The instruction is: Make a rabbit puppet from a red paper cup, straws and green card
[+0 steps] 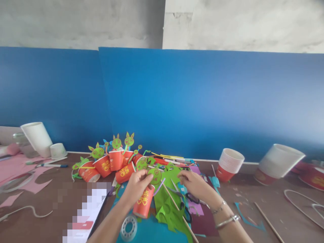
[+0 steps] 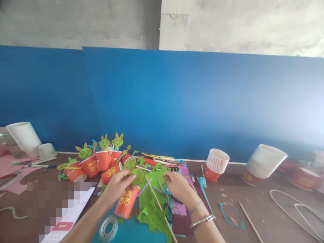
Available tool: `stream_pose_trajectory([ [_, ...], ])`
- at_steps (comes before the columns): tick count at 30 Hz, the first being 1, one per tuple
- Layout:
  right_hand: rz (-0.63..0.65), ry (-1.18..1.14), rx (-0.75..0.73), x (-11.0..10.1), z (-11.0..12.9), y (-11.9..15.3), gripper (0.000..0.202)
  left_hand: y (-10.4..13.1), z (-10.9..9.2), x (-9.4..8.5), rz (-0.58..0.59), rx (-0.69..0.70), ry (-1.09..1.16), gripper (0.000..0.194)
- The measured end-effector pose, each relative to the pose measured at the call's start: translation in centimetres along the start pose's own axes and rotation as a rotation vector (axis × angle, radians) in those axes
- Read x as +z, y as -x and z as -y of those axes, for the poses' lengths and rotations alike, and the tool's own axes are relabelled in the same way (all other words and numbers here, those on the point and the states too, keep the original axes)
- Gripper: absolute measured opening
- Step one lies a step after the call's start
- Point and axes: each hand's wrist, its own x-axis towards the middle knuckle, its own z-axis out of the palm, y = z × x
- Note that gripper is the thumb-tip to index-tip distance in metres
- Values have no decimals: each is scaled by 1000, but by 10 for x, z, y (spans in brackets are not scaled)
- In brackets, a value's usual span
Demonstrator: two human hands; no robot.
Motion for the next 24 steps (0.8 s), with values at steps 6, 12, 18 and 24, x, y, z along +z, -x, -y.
stream_pose_trajectory([
  [6, 23, 76, 2, 2, -7, 3, 34, 2, -2, 0, 7, -35, 31, 36],
  [12, 50, -39, -80, 5, 21, 4, 28, 3, -1, 3, 45, -53, 55, 33],
  [18, -10, -282, -94, 28, 45, 4, 14, 6, -5, 8, 149, -32, 65, 25],
  [24, 18, -480, -48, 33, 38, 3, 16, 6, -4, 8, 64, -33, 143, 25],
])
